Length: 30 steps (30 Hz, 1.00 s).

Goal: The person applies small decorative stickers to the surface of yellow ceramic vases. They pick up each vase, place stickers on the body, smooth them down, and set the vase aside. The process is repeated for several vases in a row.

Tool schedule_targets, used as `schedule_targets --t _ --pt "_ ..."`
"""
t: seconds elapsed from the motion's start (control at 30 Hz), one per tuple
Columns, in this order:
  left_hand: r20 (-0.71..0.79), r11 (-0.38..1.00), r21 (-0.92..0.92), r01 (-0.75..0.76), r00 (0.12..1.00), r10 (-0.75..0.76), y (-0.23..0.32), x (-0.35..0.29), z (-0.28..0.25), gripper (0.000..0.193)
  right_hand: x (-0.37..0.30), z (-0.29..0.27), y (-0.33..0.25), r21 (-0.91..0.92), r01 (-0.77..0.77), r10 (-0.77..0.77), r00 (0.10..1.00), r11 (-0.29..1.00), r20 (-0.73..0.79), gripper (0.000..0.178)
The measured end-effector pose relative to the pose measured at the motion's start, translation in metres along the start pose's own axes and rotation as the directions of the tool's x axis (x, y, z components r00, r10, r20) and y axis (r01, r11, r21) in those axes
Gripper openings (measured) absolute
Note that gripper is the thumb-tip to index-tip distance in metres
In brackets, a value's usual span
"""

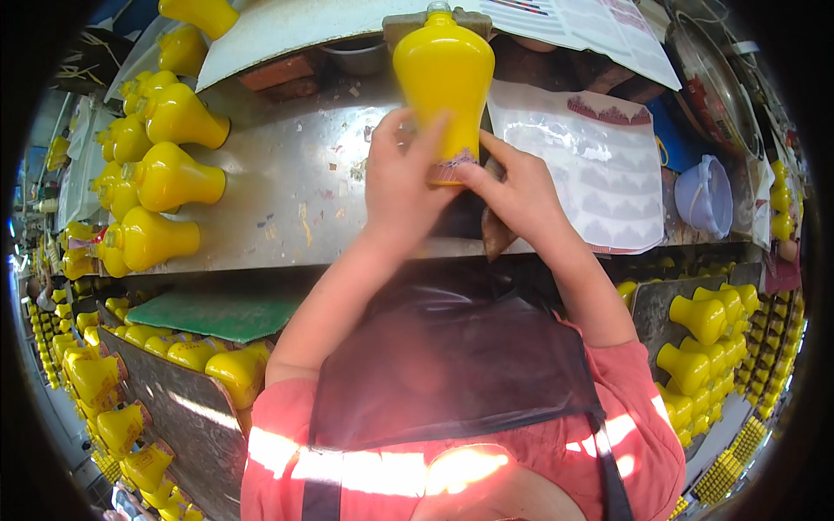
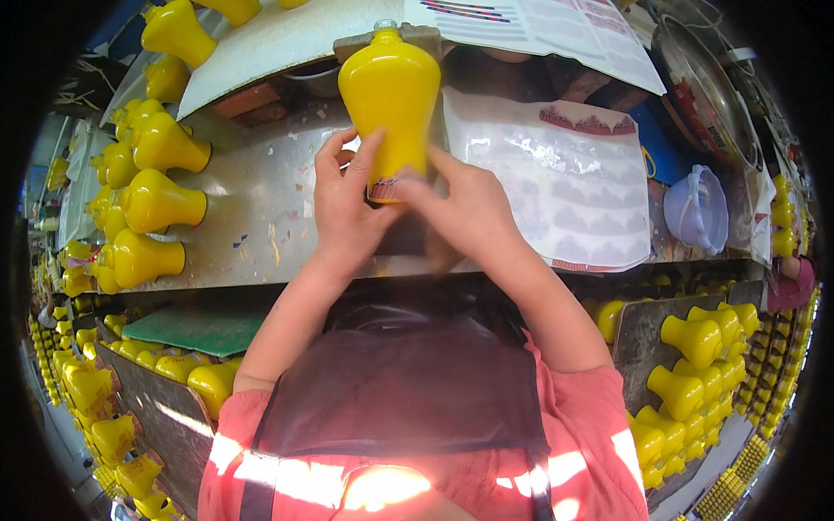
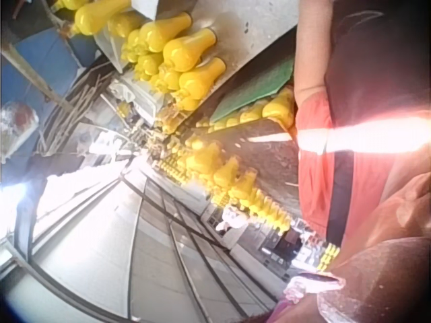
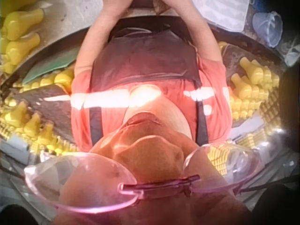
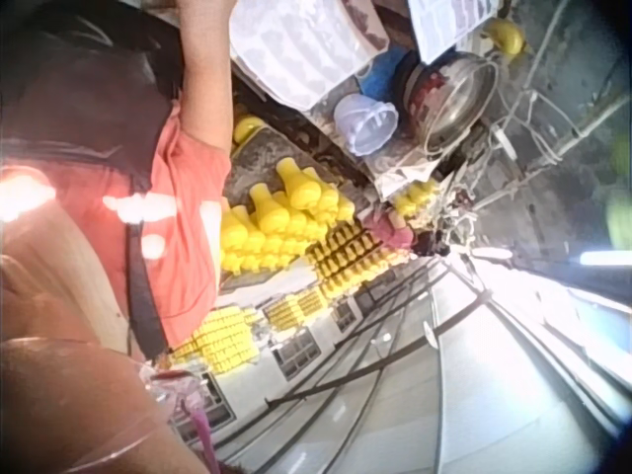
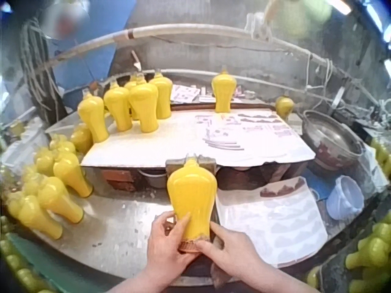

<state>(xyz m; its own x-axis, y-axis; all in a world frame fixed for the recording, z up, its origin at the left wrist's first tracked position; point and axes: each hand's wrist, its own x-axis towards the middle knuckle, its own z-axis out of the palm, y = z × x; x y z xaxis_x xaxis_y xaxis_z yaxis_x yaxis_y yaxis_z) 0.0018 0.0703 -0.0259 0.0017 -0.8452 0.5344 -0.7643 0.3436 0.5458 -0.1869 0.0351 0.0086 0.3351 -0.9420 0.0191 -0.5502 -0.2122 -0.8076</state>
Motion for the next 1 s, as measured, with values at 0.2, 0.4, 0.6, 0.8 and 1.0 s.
schedule_targets --t 0.2,0.4,0.6,0.8,1.0 --pt "0.014 0.988 -0.147 0.055 0.998 -0.053 -0.009 -0.006 0.001 0.092 -0.001 -0.009 -0.019 0.168 -0.255 0.246 0.967 0.952 0.072 0.059" --pt "0.085 0.980 -0.180 0.081 0.994 -0.066 -0.012 -0.007 -0.001 0.097 -0.001 -0.007 -0.024 0.059 -0.205 0.196 0.973 0.977 0.123 0.060" --pt "0.270 0.885 -0.402 0.235 0.954 -0.131 -0.028 -0.009 -0.009 0.078 0.000 -0.007 -0.001 0.231 -0.149 0.114 0.981 0.962 0.160 0.059" --pt "0.239 0.843 -0.453 0.289 0.951 -0.198 -0.026 -0.010 0.003 0.067 0.007 0.004 -0.003 0.063 -0.079 0.075 0.995 0.995 0.069 0.063" --pt "0.193 0.878 -0.406 0.253 0.963 -0.189 -0.023 -0.011 0.007 0.068 0.006 0.011 -0.002 0.058 -0.070 0.070 0.997 0.996 0.014 0.059"
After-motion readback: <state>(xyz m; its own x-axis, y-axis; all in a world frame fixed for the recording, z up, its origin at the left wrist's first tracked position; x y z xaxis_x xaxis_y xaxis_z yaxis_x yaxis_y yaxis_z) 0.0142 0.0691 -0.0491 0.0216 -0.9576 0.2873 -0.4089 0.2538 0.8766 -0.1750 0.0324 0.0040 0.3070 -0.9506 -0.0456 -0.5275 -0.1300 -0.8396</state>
